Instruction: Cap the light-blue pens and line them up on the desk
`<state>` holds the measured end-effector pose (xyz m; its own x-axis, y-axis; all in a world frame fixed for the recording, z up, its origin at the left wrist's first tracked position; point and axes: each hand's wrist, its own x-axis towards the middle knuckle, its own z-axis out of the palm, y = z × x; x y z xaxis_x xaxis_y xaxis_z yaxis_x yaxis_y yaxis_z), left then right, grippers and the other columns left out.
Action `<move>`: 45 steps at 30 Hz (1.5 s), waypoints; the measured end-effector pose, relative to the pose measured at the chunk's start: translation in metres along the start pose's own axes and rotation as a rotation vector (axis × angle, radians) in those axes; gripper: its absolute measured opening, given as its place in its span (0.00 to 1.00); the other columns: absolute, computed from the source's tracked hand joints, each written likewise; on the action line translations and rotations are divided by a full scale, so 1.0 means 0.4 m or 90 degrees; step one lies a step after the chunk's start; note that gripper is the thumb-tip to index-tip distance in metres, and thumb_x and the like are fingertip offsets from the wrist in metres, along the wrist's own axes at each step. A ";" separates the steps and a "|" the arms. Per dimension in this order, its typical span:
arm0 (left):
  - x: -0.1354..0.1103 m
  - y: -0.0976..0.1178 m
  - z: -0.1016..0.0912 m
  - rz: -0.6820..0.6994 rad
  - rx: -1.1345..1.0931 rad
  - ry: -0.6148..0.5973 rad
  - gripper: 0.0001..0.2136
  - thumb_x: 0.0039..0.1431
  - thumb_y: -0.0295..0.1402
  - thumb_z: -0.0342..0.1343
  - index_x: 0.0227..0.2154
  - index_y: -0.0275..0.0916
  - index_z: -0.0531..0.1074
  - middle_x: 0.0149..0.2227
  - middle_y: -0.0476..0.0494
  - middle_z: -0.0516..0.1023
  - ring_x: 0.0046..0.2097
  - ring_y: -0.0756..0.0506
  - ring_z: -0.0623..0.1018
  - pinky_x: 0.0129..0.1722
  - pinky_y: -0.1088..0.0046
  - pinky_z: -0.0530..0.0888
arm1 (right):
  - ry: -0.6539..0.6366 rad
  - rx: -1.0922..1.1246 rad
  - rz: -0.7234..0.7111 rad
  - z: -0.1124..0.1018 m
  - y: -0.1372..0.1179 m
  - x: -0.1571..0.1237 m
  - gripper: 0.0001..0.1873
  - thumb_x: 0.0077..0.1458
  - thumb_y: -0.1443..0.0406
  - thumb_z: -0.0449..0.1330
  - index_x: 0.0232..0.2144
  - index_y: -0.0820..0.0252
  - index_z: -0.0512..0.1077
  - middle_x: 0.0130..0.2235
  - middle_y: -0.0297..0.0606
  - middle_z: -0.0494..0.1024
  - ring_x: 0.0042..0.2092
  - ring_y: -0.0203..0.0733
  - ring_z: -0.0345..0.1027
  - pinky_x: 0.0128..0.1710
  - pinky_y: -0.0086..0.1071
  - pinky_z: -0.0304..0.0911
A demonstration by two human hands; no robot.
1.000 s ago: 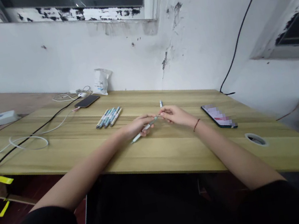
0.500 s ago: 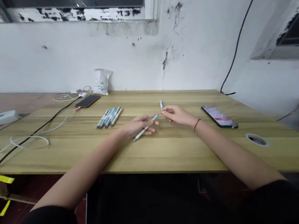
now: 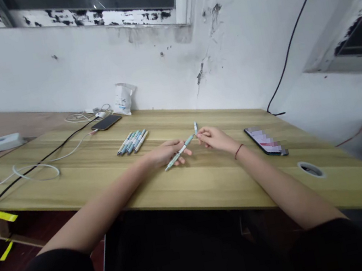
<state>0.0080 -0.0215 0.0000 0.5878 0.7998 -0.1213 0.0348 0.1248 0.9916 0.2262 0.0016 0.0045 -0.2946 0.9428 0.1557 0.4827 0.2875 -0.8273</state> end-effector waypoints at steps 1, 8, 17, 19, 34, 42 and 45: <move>0.000 0.000 -0.001 0.009 0.013 0.004 0.11 0.59 0.36 0.53 0.41 0.35 0.67 0.43 0.38 0.76 0.23 0.54 0.74 0.18 0.80 0.68 | -0.002 -0.001 -0.008 -0.001 0.001 0.001 0.09 0.55 0.59 0.55 0.32 0.61 0.65 0.28 0.36 0.73 0.22 0.30 0.61 0.20 0.24 0.56; 0.005 -0.001 -0.001 0.003 0.028 0.036 0.10 0.57 0.38 0.54 0.36 0.35 0.68 0.35 0.44 0.75 0.20 0.57 0.65 0.14 0.83 0.57 | 0.008 0.060 -0.042 -0.007 0.005 0.005 0.13 0.53 0.57 0.57 0.32 0.61 0.68 0.26 0.32 0.69 0.22 0.28 0.58 0.20 0.24 0.55; 0.000 -0.003 0.004 0.015 0.062 0.033 0.14 0.45 0.34 0.64 0.35 0.36 0.69 0.25 0.53 0.64 0.24 0.56 0.65 0.19 0.82 0.58 | 0.041 0.138 -0.044 -0.008 -0.017 -0.002 0.13 0.47 0.60 0.63 0.33 0.60 0.66 0.28 0.33 0.71 0.23 0.29 0.61 0.22 0.26 0.58; 0.000 -0.004 0.002 0.021 0.067 0.027 0.14 0.46 0.35 0.63 0.34 0.35 0.69 0.24 0.53 0.64 0.24 0.56 0.66 0.21 0.81 0.61 | 0.035 0.141 -0.055 -0.008 -0.017 -0.002 0.14 0.46 0.59 0.63 0.33 0.60 0.67 0.28 0.33 0.71 0.23 0.29 0.60 0.22 0.26 0.58; -0.007 0.004 0.007 0.004 0.054 0.060 0.18 0.48 0.41 0.63 0.37 0.38 0.66 0.23 0.53 0.68 0.22 0.55 0.68 0.21 0.80 0.65 | -0.018 0.128 -0.122 -0.011 -0.006 0.000 0.16 0.46 0.58 0.63 0.35 0.61 0.69 0.28 0.33 0.71 0.27 0.33 0.64 0.29 0.32 0.65; 0.004 -0.005 -0.005 0.033 0.057 0.045 0.15 0.51 0.43 0.59 0.33 0.35 0.70 0.33 0.46 0.72 0.26 0.55 0.70 0.22 0.81 0.68 | -0.024 0.115 -0.115 -0.012 -0.016 -0.008 0.17 0.47 0.57 0.63 0.36 0.62 0.69 0.31 0.35 0.72 0.28 0.32 0.65 0.30 0.31 0.65; 0.008 -0.008 -0.010 0.033 0.066 0.044 0.14 0.52 0.42 0.58 0.33 0.34 0.71 0.34 0.44 0.74 0.26 0.55 0.70 0.23 0.80 0.68 | -0.022 0.106 -0.122 -0.011 -0.017 -0.009 0.18 0.47 0.55 0.62 0.36 0.62 0.70 0.31 0.35 0.72 0.28 0.33 0.65 0.30 0.32 0.65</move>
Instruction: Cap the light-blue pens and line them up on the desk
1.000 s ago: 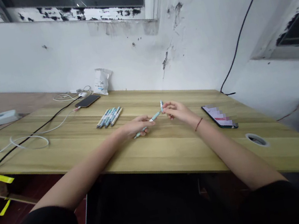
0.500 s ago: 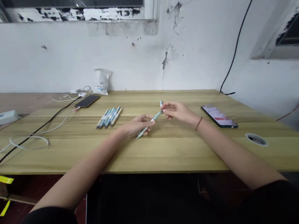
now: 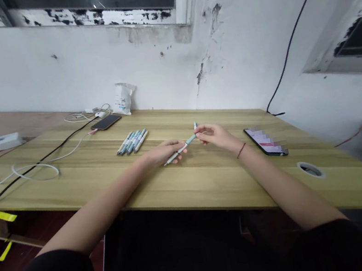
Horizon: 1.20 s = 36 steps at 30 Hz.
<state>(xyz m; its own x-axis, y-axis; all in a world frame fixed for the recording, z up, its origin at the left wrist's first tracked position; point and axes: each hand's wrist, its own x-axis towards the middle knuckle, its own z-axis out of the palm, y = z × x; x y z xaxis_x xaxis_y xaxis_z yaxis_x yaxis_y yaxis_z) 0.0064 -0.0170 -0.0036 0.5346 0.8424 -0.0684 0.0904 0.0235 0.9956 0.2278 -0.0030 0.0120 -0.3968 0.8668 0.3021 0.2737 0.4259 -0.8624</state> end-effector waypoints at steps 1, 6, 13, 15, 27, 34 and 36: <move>0.000 0.000 -0.001 -0.001 0.002 -0.001 0.13 0.53 0.41 0.58 0.33 0.34 0.71 0.34 0.44 0.74 0.26 0.55 0.70 0.23 0.80 0.68 | -0.001 -0.004 -0.004 0.000 -0.001 0.000 0.18 0.47 0.55 0.62 0.36 0.62 0.70 0.31 0.35 0.72 0.28 0.33 0.64 0.30 0.32 0.65; -0.004 0.006 0.000 -0.002 0.023 -0.013 0.12 0.55 0.40 0.55 0.32 0.34 0.71 0.32 0.45 0.74 0.24 0.55 0.69 0.21 0.80 0.66 | -0.013 -0.053 -0.018 0.002 -0.010 -0.002 0.17 0.50 0.52 0.59 0.30 0.62 0.70 0.26 0.32 0.68 0.27 0.32 0.62 0.30 0.30 0.61; -0.010 0.014 0.007 -0.002 0.007 -0.006 0.11 0.55 0.38 0.55 0.38 0.36 0.71 0.29 0.49 0.72 0.21 0.56 0.65 0.18 0.81 0.61 | -0.036 -0.111 0.019 0.004 -0.004 -0.002 0.25 0.55 0.46 0.51 0.23 0.62 0.66 0.23 0.34 0.68 0.25 0.32 0.61 0.25 0.27 0.58; -0.009 0.012 0.006 0.001 -0.010 0.006 0.15 0.55 0.37 0.55 0.45 0.39 0.69 0.30 0.49 0.72 0.21 0.56 0.65 0.17 0.81 0.61 | -0.040 -0.075 0.029 0.002 -0.006 -0.003 0.24 0.54 0.46 0.51 0.27 0.62 0.68 0.26 0.35 0.70 0.26 0.32 0.63 0.25 0.27 0.59; -0.010 0.010 0.006 -0.009 0.011 0.003 0.19 0.52 0.46 0.58 0.42 0.39 0.70 0.29 0.49 0.70 0.21 0.57 0.64 0.17 0.83 0.57 | -0.061 -0.103 0.003 0.001 0.001 -0.001 0.22 0.55 0.49 0.52 0.24 0.61 0.66 0.25 0.34 0.70 0.27 0.33 0.63 0.28 0.28 0.60; -0.015 0.019 0.008 -0.004 0.040 0.008 0.19 0.53 0.45 0.57 0.43 0.38 0.70 0.31 0.48 0.72 0.21 0.56 0.67 0.17 0.81 0.60 | -0.042 -0.061 -0.006 0.002 -0.014 -0.010 0.18 0.51 0.52 0.59 0.37 0.58 0.66 0.31 0.33 0.70 0.28 0.33 0.64 0.27 0.28 0.60; -0.015 0.020 0.007 -0.003 0.037 0.002 0.19 0.53 0.45 0.57 0.43 0.38 0.70 0.32 0.47 0.74 0.21 0.56 0.68 0.17 0.81 0.61 | -0.045 -0.067 -0.014 0.003 -0.013 -0.008 0.17 0.51 0.53 0.58 0.36 0.59 0.66 0.31 0.34 0.71 0.28 0.33 0.65 0.28 0.29 0.61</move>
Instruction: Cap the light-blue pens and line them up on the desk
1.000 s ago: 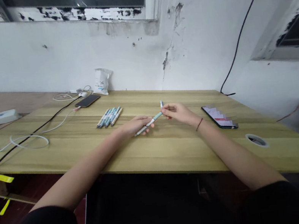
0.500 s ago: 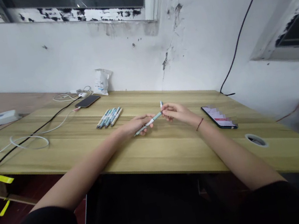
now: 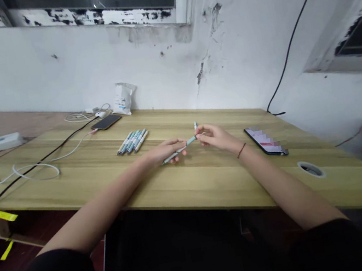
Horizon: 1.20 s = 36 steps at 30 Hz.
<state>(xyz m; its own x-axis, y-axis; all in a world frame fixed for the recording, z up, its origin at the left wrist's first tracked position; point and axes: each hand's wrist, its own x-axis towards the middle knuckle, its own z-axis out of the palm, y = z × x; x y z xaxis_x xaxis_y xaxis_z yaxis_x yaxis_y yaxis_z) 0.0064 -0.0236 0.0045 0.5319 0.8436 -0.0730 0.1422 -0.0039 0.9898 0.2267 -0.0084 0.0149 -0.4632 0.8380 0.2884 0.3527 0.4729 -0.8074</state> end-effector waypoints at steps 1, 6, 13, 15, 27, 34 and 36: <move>0.000 0.000 0.000 -0.001 0.001 -0.005 0.19 0.53 0.45 0.57 0.43 0.38 0.70 0.32 0.47 0.74 0.21 0.56 0.68 0.16 0.81 0.61 | -0.003 -0.019 -0.002 0.001 0.001 0.001 0.16 0.52 0.52 0.57 0.33 0.59 0.66 0.31 0.34 0.71 0.28 0.34 0.65 0.29 0.29 0.61; 0.002 -0.003 -0.001 -0.007 0.001 -0.008 0.18 0.54 0.45 0.56 0.41 0.37 0.70 0.31 0.47 0.74 0.20 0.56 0.67 0.15 0.81 0.60 | -0.016 -0.079 -0.014 0.001 0.009 0.002 0.20 0.57 0.50 0.49 0.27 0.60 0.66 0.28 0.36 0.70 0.29 0.35 0.64 0.30 0.30 0.62; 0.006 -0.008 -0.002 -0.014 -0.007 -0.019 0.16 0.55 0.43 0.55 0.40 0.37 0.69 0.30 0.48 0.73 0.19 0.56 0.66 0.15 0.82 0.61 | -0.016 -0.107 -0.040 0.004 -0.003 -0.004 0.12 0.56 0.56 0.53 0.35 0.57 0.65 0.31 0.34 0.69 0.29 0.36 0.64 0.30 0.31 0.60; 0.006 -0.007 -0.003 -0.015 0.000 -0.027 0.15 0.55 0.43 0.55 0.40 0.37 0.69 0.30 0.48 0.73 0.19 0.56 0.66 0.16 0.82 0.61 | 0.000 -0.186 -0.053 0.005 -0.007 -0.002 0.14 0.58 0.56 0.50 0.28 0.58 0.65 0.26 0.33 0.67 0.28 0.37 0.62 0.30 0.31 0.58; 0.003 -0.002 -0.001 -0.010 0.012 -0.048 0.13 0.56 0.43 0.53 0.34 0.36 0.68 0.27 0.49 0.72 0.17 0.57 0.63 0.14 0.81 0.57 | -0.046 -0.116 -0.047 0.005 -0.006 -0.008 0.08 0.56 0.59 0.52 0.34 0.58 0.64 0.31 0.34 0.70 0.30 0.36 0.66 0.31 0.31 0.61; 0.001 0.001 -0.003 -0.018 0.000 -0.066 0.11 0.58 0.41 0.50 0.30 0.36 0.66 0.23 0.53 0.66 0.16 0.58 0.58 0.14 0.81 0.54 | -0.039 -0.096 -0.063 -0.002 -0.002 -0.003 0.12 0.55 0.58 0.54 0.38 0.60 0.66 0.34 0.38 0.74 0.34 0.38 0.68 0.35 0.32 0.64; 0.003 -0.002 -0.005 -0.016 -0.008 -0.074 0.11 0.58 0.40 0.50 0.32 0.37 0.67 0.24 0.53 0.66 0.16 0.58 0.58 0.14 0.81 0.54 | -0.024 -0.078 -0.072 -0.004 -0.003 -0.003 0.14 0.53 0.59 0.57 0.41 0.59 0.66 0.36 0.39 0.74 0.37 0.39 0.69 0.36 0.33 0.65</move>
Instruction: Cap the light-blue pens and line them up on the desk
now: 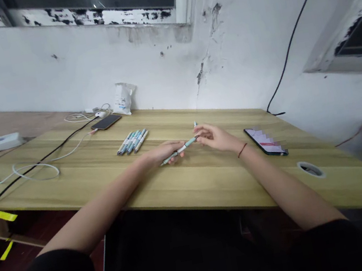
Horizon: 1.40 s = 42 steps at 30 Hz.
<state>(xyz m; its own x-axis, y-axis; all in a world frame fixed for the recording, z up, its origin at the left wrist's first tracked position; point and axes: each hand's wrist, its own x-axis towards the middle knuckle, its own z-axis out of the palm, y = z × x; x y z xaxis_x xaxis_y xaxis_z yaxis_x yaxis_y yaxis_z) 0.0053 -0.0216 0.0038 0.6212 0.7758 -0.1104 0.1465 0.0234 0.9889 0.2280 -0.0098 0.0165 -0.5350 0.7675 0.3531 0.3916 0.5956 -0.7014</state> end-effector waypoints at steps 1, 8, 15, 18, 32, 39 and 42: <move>0.001 -0.001 -0.001 0.000 -0.005 -0.002 0.11 0.59 0.40 0.50 0.33 0.37 0.67 0.24 0.53 0.66 0.17 0.58 0.59 0.14 0.81 0.54 | 0.008 -0.005 -0.002 -0.001 -0.002 0.000 0.13 0.53 0.59 0.57 0.40 0.59 0.66 0.36 0.39 0.75 0.37 0.40 0.70 0.37 0.33 0.65; 0.004 0.003 -0.012 -0.057 -0.028 0.016 0.16 0.56 0.44 0.53 0.39 0.37 0.71 0.29 0.49 0.70 0.21 0.56 0.65 0.18 0.80 0.59 | 0.077 -0.118 -0.016 -0.011 -0.008 -0.002 0.12 0.56 0.58 0.52 0.34 0.60 0.70 0.30 0.37 0.75 0.31 0.38 0.69 0.33 0.33 0.64; 0.002 0.001 -0.026 -0.030 -0.031 0.013 0.17 0.53 0.44 0.57 0.39 0.36 0.73 0.28 0.50 0.67 0.23 0.56 0.63 0.19 0.81 0.58 | 0.099 -0.070 -0.033 -0.009 -0.005 -0.001 0.14 0.53 0.60 0.56 0.40 0.61 0.71 0.37 0.40 0.76 0.32 0.37 0.69 0.33 0.31 0.65; 0.000 0.002 -0.026 -0.017 0.000 0.012 0.18 0.53 0.45 0.56 0.40 0.37 0.73 0.28 0.50 0.66 0.23 0.56 0.62 0.20 0.81 0.58 | 0.106 -0.137 -0.029 -0.011 -0.013 -0.002 0.11 0.54 0.61 0.55 0.36 0.61 0.73 0.31 0.37 0.75 0.29 0.37 0.67 0.32 0.31 0.62; -0.005 -0.015 -0.056 0.343 0.806 0.285 0.16 0.63 0.39 0.44 0.43 0.38 0.74 0.38 0.41 0.78 0.38 0.46 0.75 0.36 0.72 0.66 | 0.088 -0.299 -0.047 0.044 0.000 0.001 0.11 0.57 0.66 0.48 0.25 0.60 0.66 0.24 0.34 0.68 0.27 0.36 0.58 0.28 0.29 0.49; 0.000 0.003 -0.059 0.414 0.941 0.515 0.17 0.63 0.38 0.45 0.53 0.45 0.67 0.55 0.42 0.69 0.59 0.41 0.63 0.54 0.62 0.57 | 0.257 -0.257 0.083 0.013 0.062 0.022 0.16 0.58 0.59 0.46 0.29 0.61 0.70 0.24 0.36 0.71 0.26 0.37 0.60 0.27 0.29 0.52; -0.005 0.002 -0.090 0.289 0.915 0.566 0.22 0.63 0.40 0.44 0.59 0.44 0.60 0.60 0.41 0.62 0.60 0.39 0.59 0.55 0.61 0.56 | 0.354 -0.310 0.281 -0.049 0.121 0.018 0.19 0.58 0.61 0.44 0.31 0.63 0.72 0.28 0.43 0.75 0.29 0.42 0.65 0.28 0.30 0.54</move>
<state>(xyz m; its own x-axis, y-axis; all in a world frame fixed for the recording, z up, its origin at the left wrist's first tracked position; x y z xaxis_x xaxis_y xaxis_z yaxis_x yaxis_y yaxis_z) -0.0236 -0.0003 0.0084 0.3007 0.6527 0.6954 0.9070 -0.4212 0.0031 0.2577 0.0292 -0.0027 0.1374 0.8815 0.4518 0.8231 0.1521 -0.5472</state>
